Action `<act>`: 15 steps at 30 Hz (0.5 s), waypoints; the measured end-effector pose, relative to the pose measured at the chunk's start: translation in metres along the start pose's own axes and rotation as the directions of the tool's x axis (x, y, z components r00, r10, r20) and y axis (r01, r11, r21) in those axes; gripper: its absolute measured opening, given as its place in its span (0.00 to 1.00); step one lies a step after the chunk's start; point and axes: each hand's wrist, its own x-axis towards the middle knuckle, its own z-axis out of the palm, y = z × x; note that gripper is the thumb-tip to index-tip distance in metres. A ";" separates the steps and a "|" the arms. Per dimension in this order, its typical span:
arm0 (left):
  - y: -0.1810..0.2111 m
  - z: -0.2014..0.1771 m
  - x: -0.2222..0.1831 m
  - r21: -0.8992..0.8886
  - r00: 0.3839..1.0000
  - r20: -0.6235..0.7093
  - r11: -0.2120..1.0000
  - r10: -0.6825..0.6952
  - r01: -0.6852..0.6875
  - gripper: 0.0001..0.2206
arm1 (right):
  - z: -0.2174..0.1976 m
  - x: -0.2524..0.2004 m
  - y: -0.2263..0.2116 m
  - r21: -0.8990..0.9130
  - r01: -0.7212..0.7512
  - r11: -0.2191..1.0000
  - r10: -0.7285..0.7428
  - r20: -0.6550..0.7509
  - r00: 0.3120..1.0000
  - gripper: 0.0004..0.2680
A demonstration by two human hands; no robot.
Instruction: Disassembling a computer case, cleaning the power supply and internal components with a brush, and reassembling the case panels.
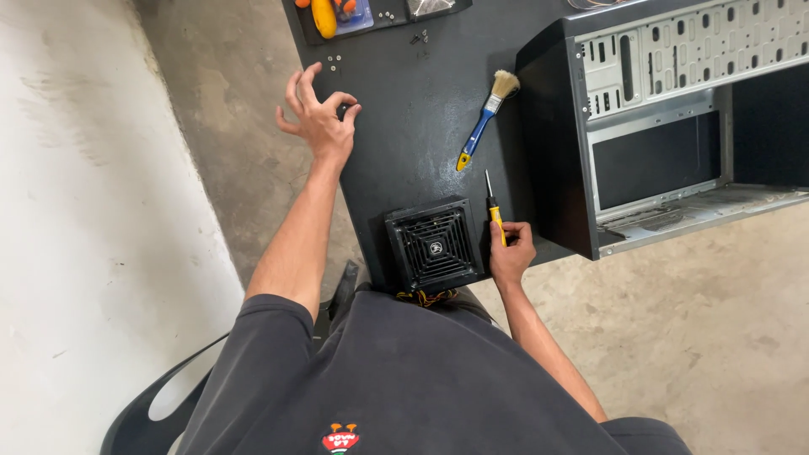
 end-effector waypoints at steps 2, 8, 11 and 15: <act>-0.002 0.002 -0.001 -0.003 1.000 -0.007 1.000 -0.004 0.004 0.09 | 0.000 -0.001 -0.001 0.007 0.027 1.000 -0.027 0.006 1.000 0.09; -0.006 0.004 -0.005 -0.004 0.998 -0.062 1.000 -0.013 0.013 0.10 | -0.001 -0.001 -0.001 -0.016 0.088 0.996 -0.087 0.030 0.996 0.10; -0.007 0.002 -0.007 -0.005 0.997 -0.074 1.000 -0.008 0.008 0.10 | -0.003 -0.001 -0.002 -0.044 0.106 0.993 -0.104 0.043 0.994 0.10; -0.005 -0.001 -0.013 -0.055 0.996 -0.091 0.998 -0.016 0.011 0.11 | -0.007 -0.002 -0.002 -0.068 0.132 0.989 -0.128 0.070 0.989 0.10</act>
